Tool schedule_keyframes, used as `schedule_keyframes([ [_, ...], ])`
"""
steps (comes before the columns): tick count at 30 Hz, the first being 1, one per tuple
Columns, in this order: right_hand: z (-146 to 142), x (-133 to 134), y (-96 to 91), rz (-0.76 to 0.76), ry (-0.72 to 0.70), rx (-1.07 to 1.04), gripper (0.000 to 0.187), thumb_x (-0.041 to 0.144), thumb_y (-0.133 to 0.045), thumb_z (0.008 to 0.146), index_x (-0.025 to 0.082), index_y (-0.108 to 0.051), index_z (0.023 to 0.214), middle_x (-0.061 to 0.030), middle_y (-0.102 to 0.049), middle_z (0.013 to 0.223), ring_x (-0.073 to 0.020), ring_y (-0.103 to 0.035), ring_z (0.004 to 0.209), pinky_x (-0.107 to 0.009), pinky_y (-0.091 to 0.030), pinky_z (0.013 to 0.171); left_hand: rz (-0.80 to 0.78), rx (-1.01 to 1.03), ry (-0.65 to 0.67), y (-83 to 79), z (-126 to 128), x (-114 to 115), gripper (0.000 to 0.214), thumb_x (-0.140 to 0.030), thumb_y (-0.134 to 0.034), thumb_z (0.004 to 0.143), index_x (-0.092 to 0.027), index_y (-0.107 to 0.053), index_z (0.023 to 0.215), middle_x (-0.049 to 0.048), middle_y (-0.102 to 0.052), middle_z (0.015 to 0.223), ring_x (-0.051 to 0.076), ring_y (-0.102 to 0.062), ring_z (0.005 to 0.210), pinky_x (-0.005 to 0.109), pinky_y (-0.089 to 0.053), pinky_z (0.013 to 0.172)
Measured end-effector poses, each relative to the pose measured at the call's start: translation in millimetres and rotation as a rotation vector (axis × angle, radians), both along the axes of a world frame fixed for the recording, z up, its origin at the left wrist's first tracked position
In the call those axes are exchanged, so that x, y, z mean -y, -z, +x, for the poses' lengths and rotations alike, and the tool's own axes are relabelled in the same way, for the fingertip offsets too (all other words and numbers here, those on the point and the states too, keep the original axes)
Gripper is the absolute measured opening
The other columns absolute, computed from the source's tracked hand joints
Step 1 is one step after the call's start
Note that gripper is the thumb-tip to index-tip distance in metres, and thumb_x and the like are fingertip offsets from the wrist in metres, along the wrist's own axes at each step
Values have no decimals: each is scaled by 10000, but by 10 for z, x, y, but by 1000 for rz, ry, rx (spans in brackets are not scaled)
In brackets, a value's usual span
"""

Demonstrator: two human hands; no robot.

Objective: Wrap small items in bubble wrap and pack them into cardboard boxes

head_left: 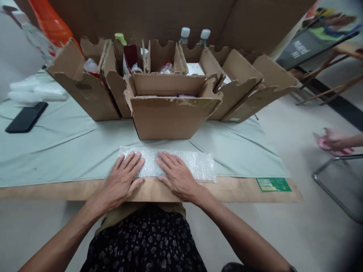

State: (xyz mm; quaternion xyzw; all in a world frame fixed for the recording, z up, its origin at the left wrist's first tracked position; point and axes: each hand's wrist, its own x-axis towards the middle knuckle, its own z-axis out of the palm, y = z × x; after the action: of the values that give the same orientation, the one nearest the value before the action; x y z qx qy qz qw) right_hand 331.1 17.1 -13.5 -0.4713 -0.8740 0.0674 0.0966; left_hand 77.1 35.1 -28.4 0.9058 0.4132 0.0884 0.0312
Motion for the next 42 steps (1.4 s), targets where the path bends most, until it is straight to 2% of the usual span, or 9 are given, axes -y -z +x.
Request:
schedule_keyframes([
  [6,1170,564,131,159,459,95,494,394,-361,1084,168,-521,1493,-142,-543,1561,-301,-504,1446,-487,-426,1115,-58,12,20,35,-90,25,594,-487,-337,1077,-225,-339,1611,84,-338,1701,299,-247,1596,555,-213,1280],
  [10,1403,560,18,307,617,40,397,375,-384,1070,179,-691,1225,-137,-730,1308,-307,-625,1306,-464,-476,1024,-58,94,-30,-52,-97,2,526,-449,-353,1074,-228,-456,1540,99,-403,1667,306,-314,1567,554,-277,1257],
  [19,1220,12,-43,149,485,14,257,349,-498,958,188,-697,973,-147,-734,1274,-329,-702,1113,-487,-531,891,60,260,-502,-85,-201,-107,256,-371,-555,909,-175,-699,988,210,-582,1467,458,-406,1466,689,-367,1146],
  [24,1204,274,-298,44,503,-272,250,453,-542,954,233,-646,898,-75,-773,949,-244,-734,810,-377,-566,710,-113,566,-558,-254,-268,-29,127,-339,-596,878,-222,-618,834,105,-757,1097,299,-706,1055,468,-576,909],
  [28,761,620,-486,-203,439,-569,319,381,-641,928,240,-658,1214,-40,-749,878,-193,-719,733,-298,-586,658,-193,658,-660,-680,-577,-171,290,-397,-659,852,-211,-644,1074,26,-737,853,194,-697,747,299,-554,685],
  [32,1,820,-342,-539,271,-754,605,284,-612,953,287,-482,1545,-25,-753,939,-169,-693,736,-298,-595,672,-10,445,-606,-875,-610,-709,442,-254,-635,846,-214,-635,1286,54,-757,1025,232,-720,874,365,-561,855],
  [36,-503,833,-159,-657,224,-760,542,259,-564,962,266,-553,1504,-50,-779,1081,-187,-692,788,-387,-598,817,-5,266,-517,-705,-385,-1200,569,-197,-650,821,-103,-589,1379,171,-696,1287,343,-662,1177,497,-508,1050],
  [39,-570,802,-146,-681,239,-797,387,293,-576,954,238,-711,1314,-78,-777,1154,-216,-711,885,-410,-586,871,52,345,-412,-565,-366,-1064,575,-257,-647,858,-97,-567,1404,185,-654,1370,354,-583,1304,553,-453,1130],
  [42,-510,795,-185,-809,294,-924,307,376,-616,949,240,-762,1183,-64,-782,998,-203,-688,799,-367,-582,757,-92,500,-214,-512,-553,-461,430,-298,-602,923,-195,-627,1339,122,-694,1331,300,-621,1273,541,-492,1117],
])
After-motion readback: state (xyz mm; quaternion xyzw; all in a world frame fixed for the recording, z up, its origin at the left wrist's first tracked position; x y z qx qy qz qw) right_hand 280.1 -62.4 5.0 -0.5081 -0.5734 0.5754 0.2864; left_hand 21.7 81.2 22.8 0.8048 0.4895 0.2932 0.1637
